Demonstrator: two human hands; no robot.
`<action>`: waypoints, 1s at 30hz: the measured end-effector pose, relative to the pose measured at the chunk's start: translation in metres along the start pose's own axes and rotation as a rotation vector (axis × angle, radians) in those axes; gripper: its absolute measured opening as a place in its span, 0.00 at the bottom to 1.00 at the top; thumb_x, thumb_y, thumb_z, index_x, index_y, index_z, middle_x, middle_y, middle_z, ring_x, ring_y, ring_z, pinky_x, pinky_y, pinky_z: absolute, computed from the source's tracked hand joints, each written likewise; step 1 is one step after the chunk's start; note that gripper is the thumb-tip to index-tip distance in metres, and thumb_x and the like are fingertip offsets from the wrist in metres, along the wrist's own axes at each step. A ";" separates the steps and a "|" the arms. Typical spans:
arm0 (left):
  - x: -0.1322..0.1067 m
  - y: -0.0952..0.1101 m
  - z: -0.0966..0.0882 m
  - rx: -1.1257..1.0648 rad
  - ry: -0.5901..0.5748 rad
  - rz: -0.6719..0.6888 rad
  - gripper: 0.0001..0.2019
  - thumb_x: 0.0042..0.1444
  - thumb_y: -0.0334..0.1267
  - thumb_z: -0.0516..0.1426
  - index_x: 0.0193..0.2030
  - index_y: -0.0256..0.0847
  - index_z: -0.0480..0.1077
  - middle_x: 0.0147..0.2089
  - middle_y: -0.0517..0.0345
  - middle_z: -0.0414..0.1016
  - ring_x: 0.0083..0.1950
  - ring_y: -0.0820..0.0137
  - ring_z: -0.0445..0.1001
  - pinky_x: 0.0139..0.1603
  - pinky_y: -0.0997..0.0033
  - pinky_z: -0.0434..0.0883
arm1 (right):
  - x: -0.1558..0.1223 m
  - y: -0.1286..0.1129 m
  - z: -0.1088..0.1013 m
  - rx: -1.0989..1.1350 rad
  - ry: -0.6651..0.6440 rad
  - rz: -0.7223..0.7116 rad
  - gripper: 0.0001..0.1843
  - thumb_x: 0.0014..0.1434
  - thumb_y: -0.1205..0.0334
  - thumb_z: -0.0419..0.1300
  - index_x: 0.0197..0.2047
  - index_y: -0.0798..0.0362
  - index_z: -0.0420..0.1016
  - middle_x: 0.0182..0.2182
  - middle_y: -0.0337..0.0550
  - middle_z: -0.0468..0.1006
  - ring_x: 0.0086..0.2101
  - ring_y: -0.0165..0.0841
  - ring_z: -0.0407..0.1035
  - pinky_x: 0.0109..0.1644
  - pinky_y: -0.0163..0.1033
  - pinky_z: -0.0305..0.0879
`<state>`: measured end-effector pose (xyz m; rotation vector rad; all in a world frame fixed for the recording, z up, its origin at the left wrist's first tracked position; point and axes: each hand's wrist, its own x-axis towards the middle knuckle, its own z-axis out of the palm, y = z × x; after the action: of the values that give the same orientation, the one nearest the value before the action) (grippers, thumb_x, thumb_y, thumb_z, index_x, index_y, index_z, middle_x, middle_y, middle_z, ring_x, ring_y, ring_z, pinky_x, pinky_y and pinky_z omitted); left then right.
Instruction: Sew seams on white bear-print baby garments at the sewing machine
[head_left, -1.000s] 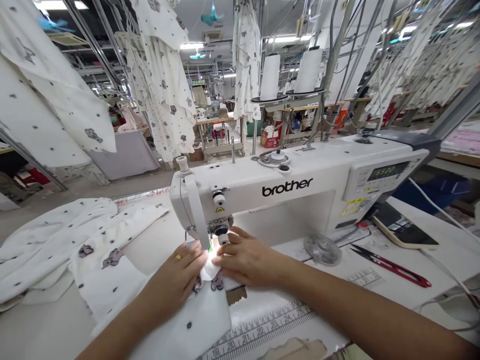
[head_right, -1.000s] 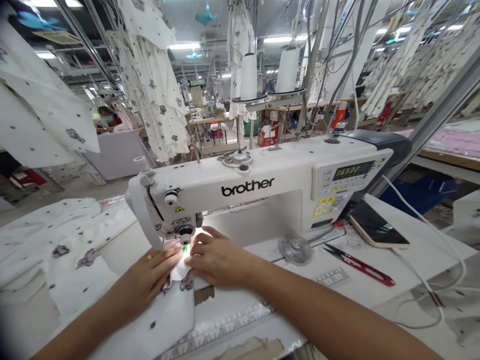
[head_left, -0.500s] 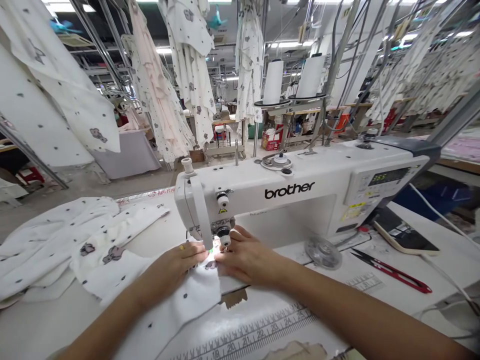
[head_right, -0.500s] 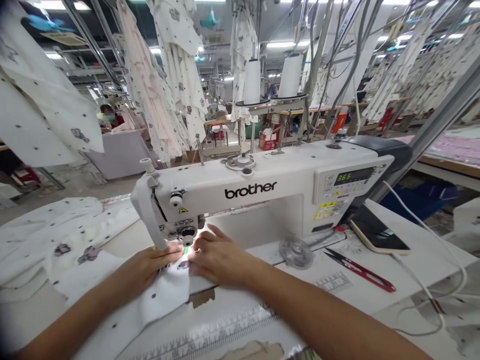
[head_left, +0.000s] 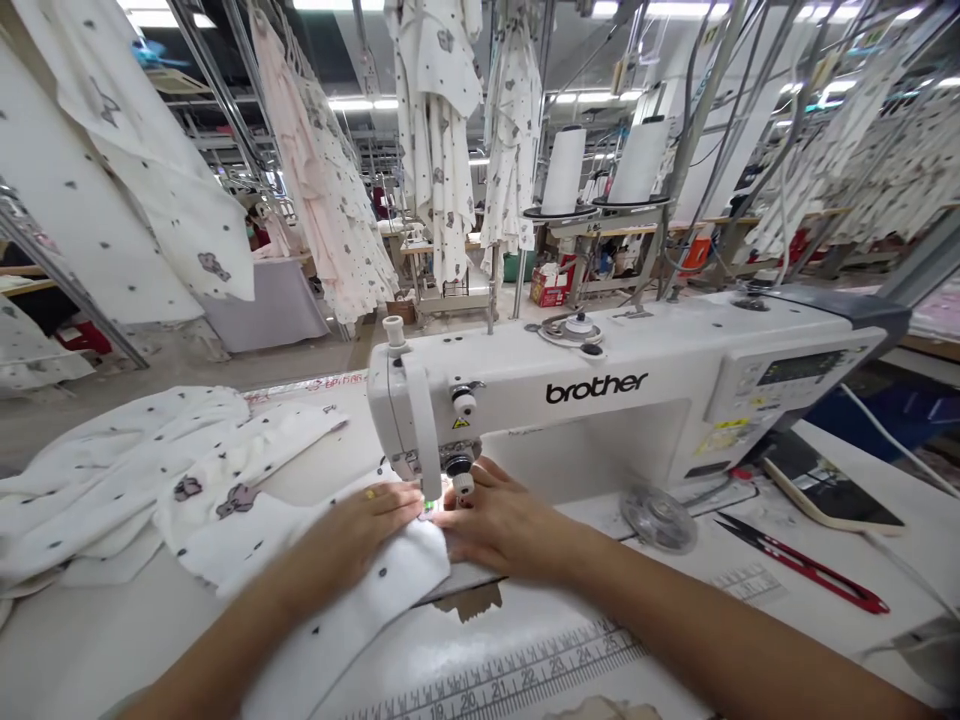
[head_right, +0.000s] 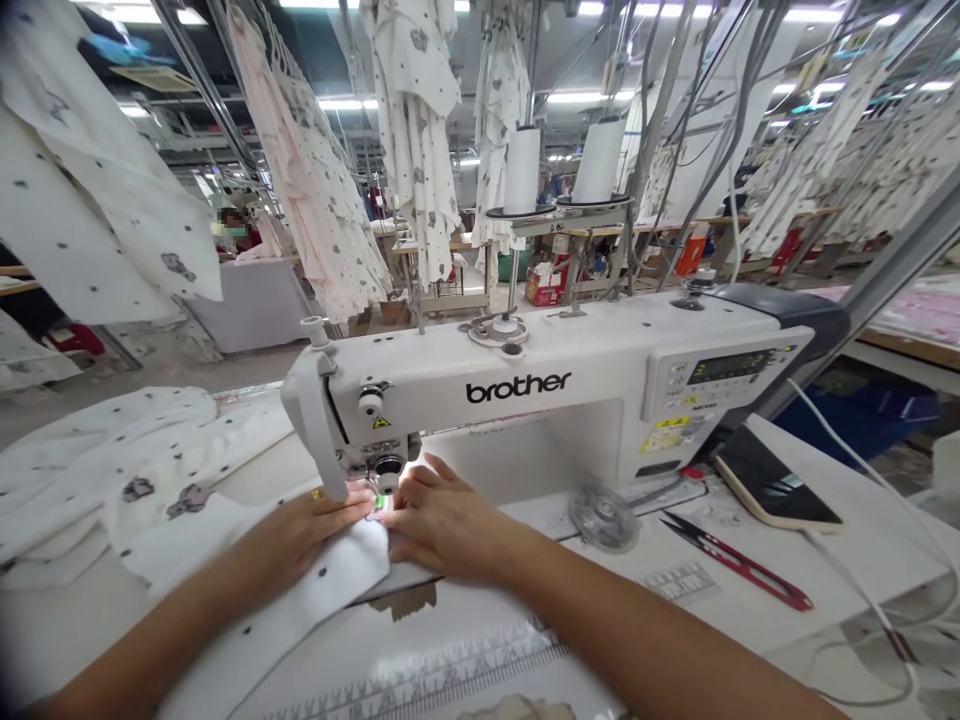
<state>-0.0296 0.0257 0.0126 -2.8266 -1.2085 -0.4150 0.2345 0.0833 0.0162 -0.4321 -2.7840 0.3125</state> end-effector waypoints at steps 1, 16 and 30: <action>0.000 -0.001 0.001 0.000 -0.005 -0.013 0.27 0.59 0.19 0.46 0.61 0.42 0.67 0.61 0.54 0.72 0.62 0.67 0.71 0.62 0.63 0.71 | 0.000 0.001 0.001 0.003 0.003 0.005 0.17 0.69 0.51 0.55 0.57 0.48 0.70 0.49 0.43 0.73 0.51 0.37 0.59 0.67 0.48 0.41; -0.003 0.001 0.007 -0.019 0.027 -0.087 0.27 0.61 0.20 0.46 0.62 0.45 0.67 0.61 0.56 0.73 0.60 0.69 0.71 0.61 0.64 0.71 | 0.001 0.014 0.003 -0.027 0.051 -0.016 0.14 0.69 0.55 0.56 0.53 0.50 0.74 0.46 0.45 0.73 0.47 0.36 0.61 0.62 0.46 0.51; -0.086 -0.023 -0.046 0.373 0.152 -0.864 0.16 0.63 0.41 0.47 0.38 0.36 0.74 0.41 0.39 0.78 0.48 0.49 0.76 0.47 0.40 0.70 | 0.001 -0.009 -0.005 0.206 0.095 -0.006 0.20 0.68 0.57 0.56 0.61 0.51 0.70 0.49 0.50 0.73 0.50 0.38 0.65 0.58 0.45 0.59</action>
<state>-0.1136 -0.0256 0.0331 -1.8178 -2.1422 -0.3550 0.2333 0.0757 0.0238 -0.3776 -2.6262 0.5556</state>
